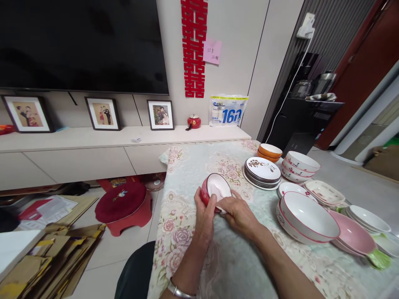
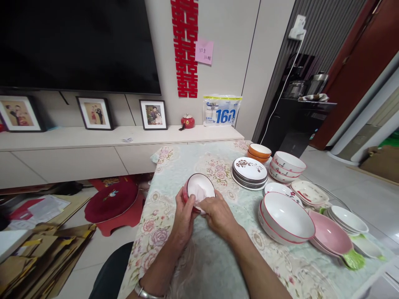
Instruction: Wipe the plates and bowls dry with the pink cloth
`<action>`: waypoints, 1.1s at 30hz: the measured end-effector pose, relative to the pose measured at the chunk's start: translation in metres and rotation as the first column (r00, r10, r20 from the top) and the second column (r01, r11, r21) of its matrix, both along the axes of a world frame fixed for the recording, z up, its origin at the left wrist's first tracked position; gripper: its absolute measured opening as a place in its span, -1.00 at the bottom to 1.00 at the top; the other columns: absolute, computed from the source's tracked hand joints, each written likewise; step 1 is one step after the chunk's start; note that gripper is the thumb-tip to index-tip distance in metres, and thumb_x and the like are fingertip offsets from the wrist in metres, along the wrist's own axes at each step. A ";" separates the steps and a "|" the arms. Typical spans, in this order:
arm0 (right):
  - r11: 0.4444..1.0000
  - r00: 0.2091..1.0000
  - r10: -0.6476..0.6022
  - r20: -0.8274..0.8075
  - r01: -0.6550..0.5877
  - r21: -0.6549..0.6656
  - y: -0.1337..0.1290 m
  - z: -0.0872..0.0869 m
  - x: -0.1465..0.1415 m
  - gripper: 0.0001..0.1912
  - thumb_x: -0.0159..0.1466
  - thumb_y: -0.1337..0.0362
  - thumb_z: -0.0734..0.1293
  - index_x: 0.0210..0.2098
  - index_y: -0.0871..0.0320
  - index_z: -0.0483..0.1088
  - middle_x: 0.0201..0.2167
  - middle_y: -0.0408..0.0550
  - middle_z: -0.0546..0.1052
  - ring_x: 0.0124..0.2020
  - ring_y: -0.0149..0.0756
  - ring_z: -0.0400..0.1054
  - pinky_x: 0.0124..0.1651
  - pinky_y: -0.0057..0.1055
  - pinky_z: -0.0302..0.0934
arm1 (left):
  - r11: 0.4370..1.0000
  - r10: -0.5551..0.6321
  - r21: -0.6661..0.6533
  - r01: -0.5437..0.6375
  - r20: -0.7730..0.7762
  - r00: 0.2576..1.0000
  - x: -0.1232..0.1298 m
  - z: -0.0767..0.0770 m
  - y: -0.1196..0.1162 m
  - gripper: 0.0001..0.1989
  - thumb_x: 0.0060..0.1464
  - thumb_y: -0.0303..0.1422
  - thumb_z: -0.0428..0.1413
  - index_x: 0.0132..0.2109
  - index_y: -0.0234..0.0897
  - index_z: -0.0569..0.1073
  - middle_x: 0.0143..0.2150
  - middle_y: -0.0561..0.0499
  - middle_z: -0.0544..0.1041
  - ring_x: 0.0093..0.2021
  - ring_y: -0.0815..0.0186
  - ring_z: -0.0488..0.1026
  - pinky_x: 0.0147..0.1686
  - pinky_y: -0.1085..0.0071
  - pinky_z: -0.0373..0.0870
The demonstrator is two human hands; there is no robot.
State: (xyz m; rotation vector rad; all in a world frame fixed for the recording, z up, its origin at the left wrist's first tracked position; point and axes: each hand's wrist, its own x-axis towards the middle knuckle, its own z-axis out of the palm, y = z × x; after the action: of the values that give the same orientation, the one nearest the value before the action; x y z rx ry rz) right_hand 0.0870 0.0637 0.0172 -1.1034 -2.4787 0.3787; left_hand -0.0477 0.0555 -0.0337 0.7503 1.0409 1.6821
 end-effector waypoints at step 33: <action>0.998 0.993 0.045 0.110 -0.039 -0.059 0.001 0.007 0.005 -0.67 0.22 0.46 0.29 -0.06 0.04 0.43 -0.05 -0.04 0.58 0.04 -0.16 0.40 0.31 0.02 -0.14 | 1.000 -0.026 0.003 0.027 -0.049 0.998 -0.001 0.003 0.001 -0.29 0.10 -0.10 0.20 0.32 -0.20 0.19 0.31 -0.19 0.33 0.30 0.02 0.29 0.25 0.13 0.23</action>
State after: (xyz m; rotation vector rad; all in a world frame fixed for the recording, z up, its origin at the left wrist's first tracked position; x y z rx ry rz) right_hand 0.0917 0.0642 0.0246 -1.1241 -2.6068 0.4123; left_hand -0.0485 0.0562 -0.0312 0.8074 1.0574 1.6508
